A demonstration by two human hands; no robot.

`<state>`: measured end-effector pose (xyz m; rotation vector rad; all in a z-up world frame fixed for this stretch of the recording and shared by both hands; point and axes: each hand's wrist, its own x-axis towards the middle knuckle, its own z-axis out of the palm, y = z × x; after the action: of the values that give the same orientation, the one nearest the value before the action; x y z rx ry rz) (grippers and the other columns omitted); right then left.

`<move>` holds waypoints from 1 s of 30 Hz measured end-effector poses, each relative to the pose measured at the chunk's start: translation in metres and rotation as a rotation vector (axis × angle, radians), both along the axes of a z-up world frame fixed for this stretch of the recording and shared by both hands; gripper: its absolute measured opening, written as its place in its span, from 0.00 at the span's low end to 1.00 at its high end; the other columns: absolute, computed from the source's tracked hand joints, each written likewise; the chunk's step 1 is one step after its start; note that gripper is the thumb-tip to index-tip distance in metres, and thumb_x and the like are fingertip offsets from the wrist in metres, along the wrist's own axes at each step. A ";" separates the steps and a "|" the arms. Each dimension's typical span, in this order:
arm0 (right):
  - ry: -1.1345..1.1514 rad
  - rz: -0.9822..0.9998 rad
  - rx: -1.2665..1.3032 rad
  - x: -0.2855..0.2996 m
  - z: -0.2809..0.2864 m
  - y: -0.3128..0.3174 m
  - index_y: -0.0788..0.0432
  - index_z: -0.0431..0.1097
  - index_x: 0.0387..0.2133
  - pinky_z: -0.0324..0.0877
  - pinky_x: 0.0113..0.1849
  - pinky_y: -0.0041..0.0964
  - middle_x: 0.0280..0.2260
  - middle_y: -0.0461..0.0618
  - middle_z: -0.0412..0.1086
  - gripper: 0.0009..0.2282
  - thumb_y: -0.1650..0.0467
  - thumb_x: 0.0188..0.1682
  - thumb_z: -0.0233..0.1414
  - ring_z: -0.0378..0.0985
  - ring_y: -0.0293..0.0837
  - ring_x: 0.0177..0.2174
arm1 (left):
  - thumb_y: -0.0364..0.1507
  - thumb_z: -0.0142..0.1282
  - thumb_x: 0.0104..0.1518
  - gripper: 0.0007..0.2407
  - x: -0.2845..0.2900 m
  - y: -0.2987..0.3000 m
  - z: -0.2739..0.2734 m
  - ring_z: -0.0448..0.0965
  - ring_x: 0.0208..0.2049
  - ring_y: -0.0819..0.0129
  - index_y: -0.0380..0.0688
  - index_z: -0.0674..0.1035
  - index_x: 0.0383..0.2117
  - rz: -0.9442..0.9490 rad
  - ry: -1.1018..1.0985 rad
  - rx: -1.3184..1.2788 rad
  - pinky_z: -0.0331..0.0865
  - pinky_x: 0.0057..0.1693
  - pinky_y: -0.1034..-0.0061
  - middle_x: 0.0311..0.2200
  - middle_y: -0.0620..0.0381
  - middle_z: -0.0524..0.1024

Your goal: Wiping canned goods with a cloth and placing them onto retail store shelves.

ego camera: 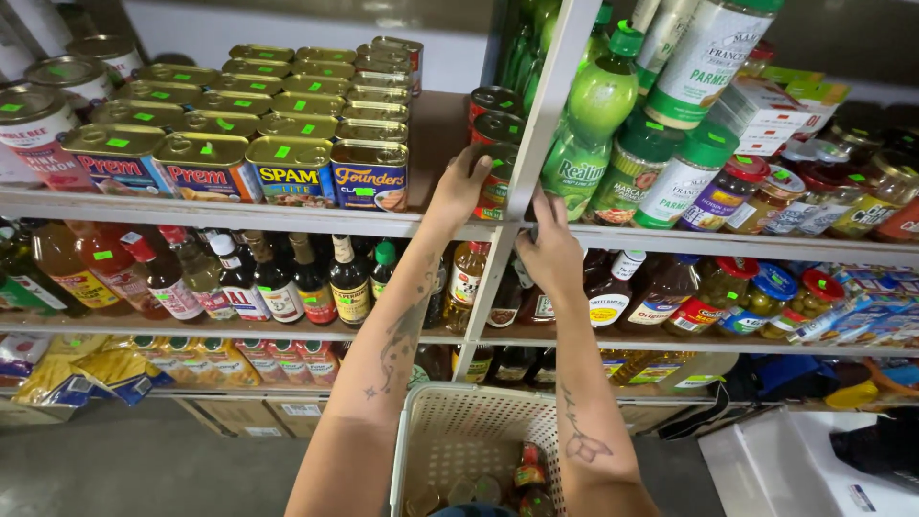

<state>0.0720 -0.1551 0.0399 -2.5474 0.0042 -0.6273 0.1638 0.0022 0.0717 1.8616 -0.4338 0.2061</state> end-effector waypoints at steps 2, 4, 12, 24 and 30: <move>0.015 -0.010 -0.018 -0.004 0.005 0.005 0.36 0.46 0.69 0.73 0.45 0.62 0.59 0.43 0.54 0.34 0.69 0.47 0.49 0.77 0.68 0.40 | 0.45 0.39 0.67 0.24 0.015 -0.003 -0.011 0.66 0.64 0.41 0.46 0.67 0.65 0.021 -0.008 0.024 0.60 0.68 0.52 0.59 0.35 0.69; 0.027 -0.021 -0.035 -0.004 0.009 0.009 0.38 0.46 0.70 0.73 0.46 0.64 0.58 0.45 0.53 0.34 0.69 0.48 0.48 0.77 0.71 0.40 | 0.46 0.39 0.67 0.24 0.021 -0.003 -0.014 0.67 0.63 0.42 0.47 0.68 0.64 0.041 -0.018 0.051 0.61 0.67 0.53 0.59 0.36 0.69; 0.056 -0.109 -0.127 0.001 -0.006 0.013 0.45 0.43 0.71 0.74 0.45 0.67 0.63 0.45 0.48 0.34 0.69 0.49 0.46 0.77 0.74 0.40 | 0.44 0.39 0.66 0.26 0.008 0.006 -0.006 0.64 0.65 0.40 0.41 0.65 0.66 -0.040 0.071 0.061 0.57 0.68 0.48 0.60 0.31 0.68; -0.152 -0.052 -0.399 0.029 -0.051 -0.016 0.67 0.59 0.60 0.70 0.19 0.42 0.61 0.64 0.53 0.31 0.66 0.44 0.60 0.75 0.54 0.16 | 0.39 0.45 0.62 0.20 0.048 -0.004 -0.053 0.79 0.48 0.41 0.38 0.72 0.54 0.058 -0.285 -0.029 0.72 0.52 0.59 0.49 0.36 0.77; -0.484 0.305 0.046 -0.080 -0.044 -0.032 0.65 0.71 0.50 0.73 0.43 0.40 0.54 0.54 0.64 0.12 0.80 0.54 0.52 0.75 0.51 0.44 | 0.17 0.57 0.59 0.06 -0.041 0.010 -0.069 0.60 0.24 0.58 0.36 0.71 0.28 0.310 -0.881 -0.101 0.61 0.34 0.65 0.23 0.52 0.64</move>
<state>-0.0077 -0.1873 -0.0045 -2.2260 -0.5186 -1.0794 0.1225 0.0125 0.0028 1.6524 -0.7024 1.2563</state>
